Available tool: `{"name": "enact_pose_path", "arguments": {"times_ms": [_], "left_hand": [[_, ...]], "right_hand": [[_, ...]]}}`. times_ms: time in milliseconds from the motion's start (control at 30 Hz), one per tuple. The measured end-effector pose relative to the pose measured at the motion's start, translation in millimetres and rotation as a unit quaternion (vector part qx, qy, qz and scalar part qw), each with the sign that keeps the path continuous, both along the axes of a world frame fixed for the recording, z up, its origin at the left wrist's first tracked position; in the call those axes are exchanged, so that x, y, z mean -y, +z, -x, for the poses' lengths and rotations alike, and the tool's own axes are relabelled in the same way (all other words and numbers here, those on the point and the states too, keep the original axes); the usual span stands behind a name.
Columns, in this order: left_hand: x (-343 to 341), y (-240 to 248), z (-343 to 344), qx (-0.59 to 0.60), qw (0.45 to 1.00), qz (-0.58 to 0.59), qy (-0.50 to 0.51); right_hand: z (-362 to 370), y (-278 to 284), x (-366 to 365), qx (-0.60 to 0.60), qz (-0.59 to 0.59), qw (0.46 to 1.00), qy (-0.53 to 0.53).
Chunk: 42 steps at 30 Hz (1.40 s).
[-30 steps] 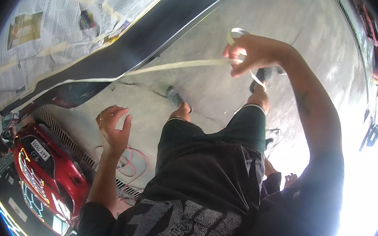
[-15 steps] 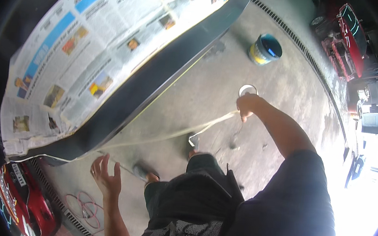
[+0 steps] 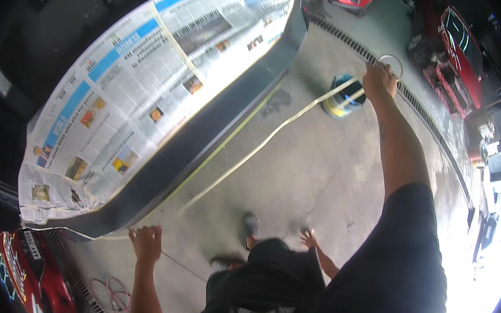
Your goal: The person applies masking tape along the lower edge of a car's rear bumper. They smooth the tape down by hand to ensure it adheres properly to the curved surface, working from one side of the bumper to the other.
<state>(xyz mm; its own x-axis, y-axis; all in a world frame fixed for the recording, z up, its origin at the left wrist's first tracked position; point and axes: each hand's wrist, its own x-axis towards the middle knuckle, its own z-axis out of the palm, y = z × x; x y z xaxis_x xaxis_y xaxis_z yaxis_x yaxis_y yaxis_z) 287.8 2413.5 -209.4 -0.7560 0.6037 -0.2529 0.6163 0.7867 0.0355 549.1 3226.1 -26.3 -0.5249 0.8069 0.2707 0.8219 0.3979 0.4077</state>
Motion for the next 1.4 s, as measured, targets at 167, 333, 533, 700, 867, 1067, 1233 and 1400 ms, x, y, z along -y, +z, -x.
{"name": "enact_pose_path", "arguments": {"times_ms": [167,333,533,700,867,1067,1233,1400], "left_hand": [[-8.3,-9.3,-17.2,0.007,0.999,-0.047,0.017],[-3.3,4.5,-35.1,0.016,0.996,-0.064,0.061],[4.1,1.5,-28.3,0.079,0.993,-0.046,0.077],[2.0,14.0,-78.6,0.068,0.991,-0.03,0.108],[-3.5,0.3,-71.2,0.072,0.992,-0.037,0.097],[-26.0,-15.2,-67.0,0.072,0.987,-0.118,0.086],[-36.3,-38.0,-39.9,0.056,0.99,-0.124,0.042],[-6.9,-40.9,-38.1,0.102,0.987,-0.121,0.005]], "right_hand": [[36.8,78.6,-50.8,-0.166,-0.097,0.978,0.08],[117.2,117.7,-54.2,-0.164,-0.249,0.924,0.24],[24.8,-9.1,-218.1,-0.056,-0.113,0.965,0.228],[-13.6,-82.2,-274.9,-0.01,-0.045,0.956,0.289],[43.7,-131.6,-244.1,0.078,0.185,0.965,0.171],[87.5,-182.3,-58.0,0.006,0.141,0.941,0.308],[132.0,-140.2,168.7,0.263,0.346,0.848,0.304],[163.0,-167.8,392.8,-0.212,0.419,0.807,0.359]]}}
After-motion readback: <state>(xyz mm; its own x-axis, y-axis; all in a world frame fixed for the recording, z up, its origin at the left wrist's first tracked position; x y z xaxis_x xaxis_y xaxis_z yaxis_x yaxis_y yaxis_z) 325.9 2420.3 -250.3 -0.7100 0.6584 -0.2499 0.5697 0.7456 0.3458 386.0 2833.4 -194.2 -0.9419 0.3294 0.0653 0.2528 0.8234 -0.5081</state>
